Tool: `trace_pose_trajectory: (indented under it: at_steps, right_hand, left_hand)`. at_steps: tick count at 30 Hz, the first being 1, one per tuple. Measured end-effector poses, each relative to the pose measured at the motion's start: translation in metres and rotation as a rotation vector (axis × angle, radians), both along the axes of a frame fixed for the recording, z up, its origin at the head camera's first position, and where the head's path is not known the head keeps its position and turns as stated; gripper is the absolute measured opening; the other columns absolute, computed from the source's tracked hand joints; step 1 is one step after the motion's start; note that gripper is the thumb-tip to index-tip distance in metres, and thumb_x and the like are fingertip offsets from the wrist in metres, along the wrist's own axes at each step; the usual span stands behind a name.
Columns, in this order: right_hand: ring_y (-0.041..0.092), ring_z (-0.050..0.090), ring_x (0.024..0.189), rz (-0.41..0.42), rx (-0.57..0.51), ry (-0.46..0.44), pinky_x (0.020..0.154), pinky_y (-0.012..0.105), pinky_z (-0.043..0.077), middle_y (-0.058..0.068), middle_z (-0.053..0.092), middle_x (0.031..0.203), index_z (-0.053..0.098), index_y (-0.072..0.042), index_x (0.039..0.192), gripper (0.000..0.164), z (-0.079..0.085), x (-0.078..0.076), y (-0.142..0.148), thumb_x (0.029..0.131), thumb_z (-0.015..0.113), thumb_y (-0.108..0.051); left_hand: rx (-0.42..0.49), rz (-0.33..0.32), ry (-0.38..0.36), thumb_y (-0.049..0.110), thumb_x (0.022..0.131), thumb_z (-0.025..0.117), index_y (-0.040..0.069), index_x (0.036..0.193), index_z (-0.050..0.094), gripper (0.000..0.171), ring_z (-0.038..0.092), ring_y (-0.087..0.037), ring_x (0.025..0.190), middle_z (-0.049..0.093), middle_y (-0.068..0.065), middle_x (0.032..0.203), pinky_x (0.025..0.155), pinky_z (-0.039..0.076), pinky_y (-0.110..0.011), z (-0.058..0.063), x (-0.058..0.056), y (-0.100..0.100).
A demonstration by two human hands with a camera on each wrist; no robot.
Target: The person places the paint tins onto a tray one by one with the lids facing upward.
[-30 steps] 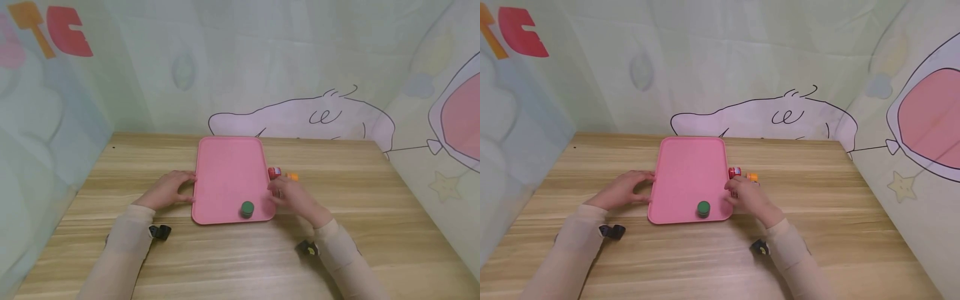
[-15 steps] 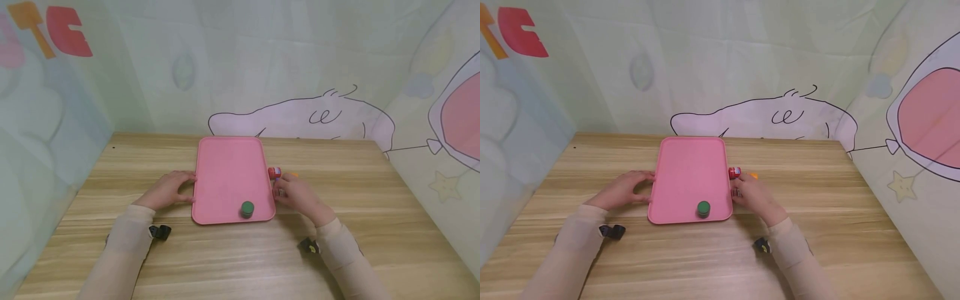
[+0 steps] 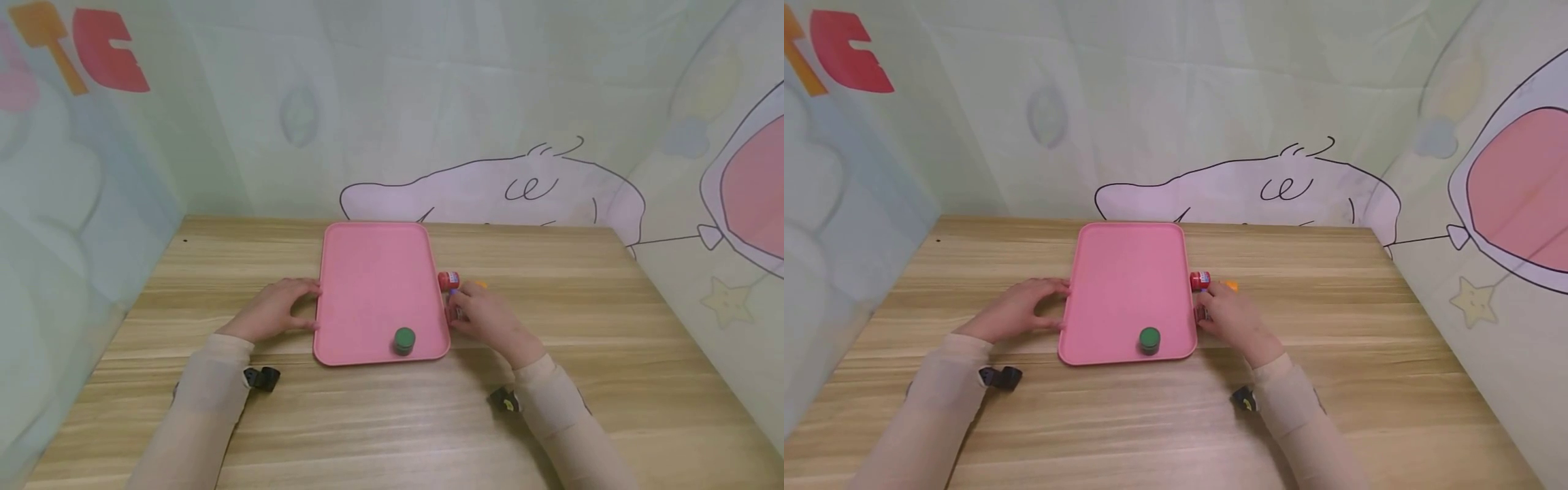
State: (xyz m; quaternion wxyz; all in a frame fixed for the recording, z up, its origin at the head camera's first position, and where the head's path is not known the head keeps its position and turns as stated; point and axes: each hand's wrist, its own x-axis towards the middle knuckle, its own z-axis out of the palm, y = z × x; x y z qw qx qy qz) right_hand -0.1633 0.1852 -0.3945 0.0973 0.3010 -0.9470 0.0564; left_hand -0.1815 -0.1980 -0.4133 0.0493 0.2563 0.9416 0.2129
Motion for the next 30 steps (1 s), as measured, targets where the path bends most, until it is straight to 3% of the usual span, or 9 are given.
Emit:
trace_pose_trajectory:
  at_steps: [11, 30]
  right_hand:
    - [0.013, 0.047, 0.071, -0.028, 0.061, -0.048, 0.053, 0.023, 0.043, 0.002, 0.053, 0.084, 0.066, -0.013, 0.088, 0.025, -0.0015, -0.0018, -0.0013, 0.073, 0.083, -0.023]
    - [0.018, 0.053, 0.081, -0.027, 0.12, -0.056, 0.063, 0.03, 0.052, 0.003, 0.056, 0.089, 0.065, -0.01, 0.093, 0.025, -0.0029, -0.0024, -0.0035, 0.076, 0.081, -0.021]
  left_hand:
    - [-0.004, 0.006, -0.005, 0.035, 0.078, 0.078, 0.004, 0.131, 0.056, 0.065, 0.044, -0.04, 0.133, 0.05, -0.017, 0.144, 0.114, 0.033, -0.056, 0.0021, 0.0017, 0.0015]
    - [-0.007, 0.013, -0.003, 0.035, 0.078, 0.079, 0.005, 0.13, 0.057, 0.064, 0.044, -0.039, 0.133, 0.05, -0.016, 0.144, 0.114, 0.034, -0.056, 0.0012, 0.0017, 0.0005]
